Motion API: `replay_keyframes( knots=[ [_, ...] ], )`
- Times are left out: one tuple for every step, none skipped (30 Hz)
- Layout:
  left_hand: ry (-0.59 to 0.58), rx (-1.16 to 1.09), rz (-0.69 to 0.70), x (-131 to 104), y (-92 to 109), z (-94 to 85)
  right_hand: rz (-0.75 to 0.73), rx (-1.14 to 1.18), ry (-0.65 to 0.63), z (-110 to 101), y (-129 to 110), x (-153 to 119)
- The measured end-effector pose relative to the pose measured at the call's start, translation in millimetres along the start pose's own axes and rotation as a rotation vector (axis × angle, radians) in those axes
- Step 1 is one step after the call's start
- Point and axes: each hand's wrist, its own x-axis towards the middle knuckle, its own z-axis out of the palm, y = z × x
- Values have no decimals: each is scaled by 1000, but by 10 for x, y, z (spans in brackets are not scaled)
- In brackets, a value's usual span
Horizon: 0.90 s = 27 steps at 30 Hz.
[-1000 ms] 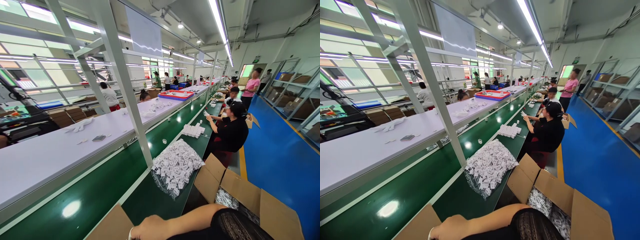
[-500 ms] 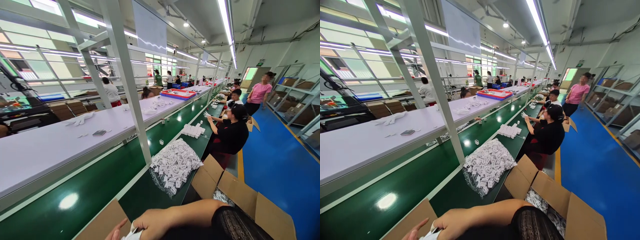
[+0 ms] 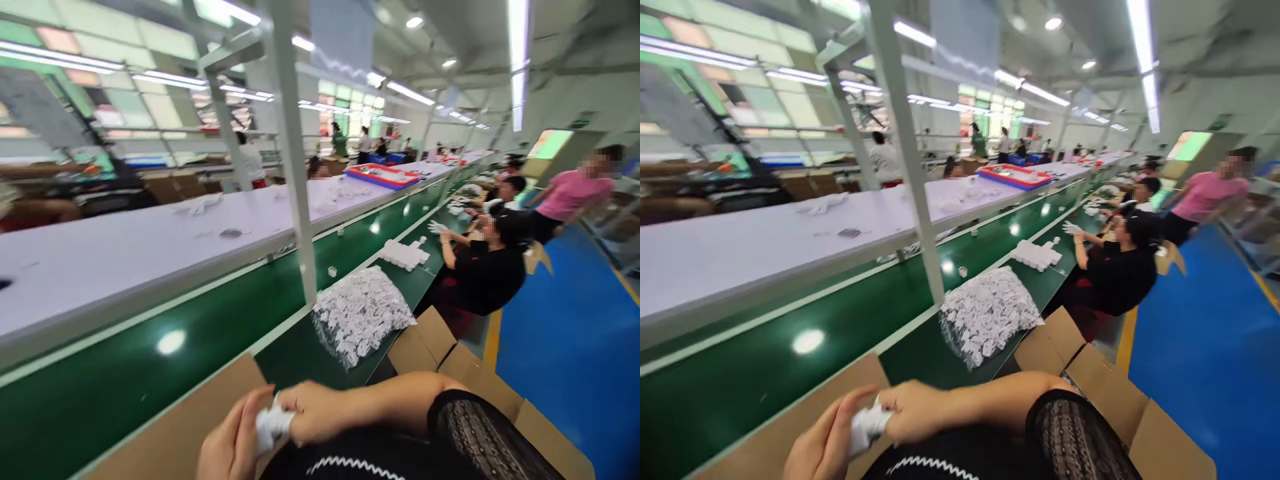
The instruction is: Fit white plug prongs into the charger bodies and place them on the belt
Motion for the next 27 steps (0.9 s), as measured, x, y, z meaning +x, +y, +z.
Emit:
replay_keyframes(
  knots=[
    [-2, -40, 52, 28, 82, -33, -43, 23, 34, -38, -63, -28],
    [-9, -72, 100, 66, 162, -67, -101, 38, 71, -85, -124, -46],
    [-10, -106, 127, 116, 229, -102, -170, 58, 104, -141, -180, -51],
    [-4, -151, 132, 171, 276, -139, -230, 81, 121, -199, -227, -42],
    [-7, -207, 126, 224, 305, -176, -265, 110, 121, -254, -264, -23],
    [-26, -255, 112, 265, 319, -212, -265, 146, 100, -301, -293, -4],
    [-41, -286, 95, 288, 326, -244, -256, 169, 66, -334, -312, 11],
    [-62, -303, 83, 294, 330, -271, -244, 175, 34, -354, -324, 16],
    [-81, -303, 74, 284, 334, -291, -231, 172, 6, -359, -330, 13],
    [-93, -291, 71, 265, 339, -306, -224, 161, -14, -353, -332, 4],
    [-101, -273, 71, 243, 343, -316, -221, 150, -25, -337, -331, -6],
    [-102, -257, 73, 221, 345, -323, -219, 144, -31, -315, -331, -13],
    [-99, -248, 73, 204, 345, -327, -216, 142, -34, -290, -330, -17],
    [-93, -241, 70, 191, 344, -327, -209, 142, -32, -265, -330, -16],
    [-82, -231, 69, 182, 341, -322, -204, 135, -21, -241, -330, -14],
    [-61, -213, 72, 174, 338, -313, -203, 115, -2, -219, -328, -11],
    [-34, -187, 80, 164, 336, -299, -208, 79, 22, -201, -324, -10],
    [-6, -157, 94, 152, 334, -281, -218, 26, 47, -186, -317, -11],
    [21, -129, 111, 137, 333, -261, -231, -41, 70, -175, -307, -16],
    [41, -107, 125, 120, 332, -239, -244, -118, 89, -167, -294, -21],
    [52, -95, 133, 103, 331, -218, -251, -196, 107, -163, -280, -25],
    [58, -87, 135, 87, 330, -199, -249, -266, 121, -160, -266, -27],
    [63, -77, 130, 74, 328, -182, -240, -323, 133, -159, -252, -26],
    [72, -64, 121, 64, 325, -169, -228, -362, 141, -159, -240, -22],
    [80, -52, 108, 58, 322, -158, -216, -378, 140, -159, -230, -16],
    [86, -43, 96, 56, 317, -149, -207, -375, 132, -159, -222, -7],
    [92, -41, 86, 57, 311, -142, -201, -361, 119, -157, -216, 3]
  ],
)
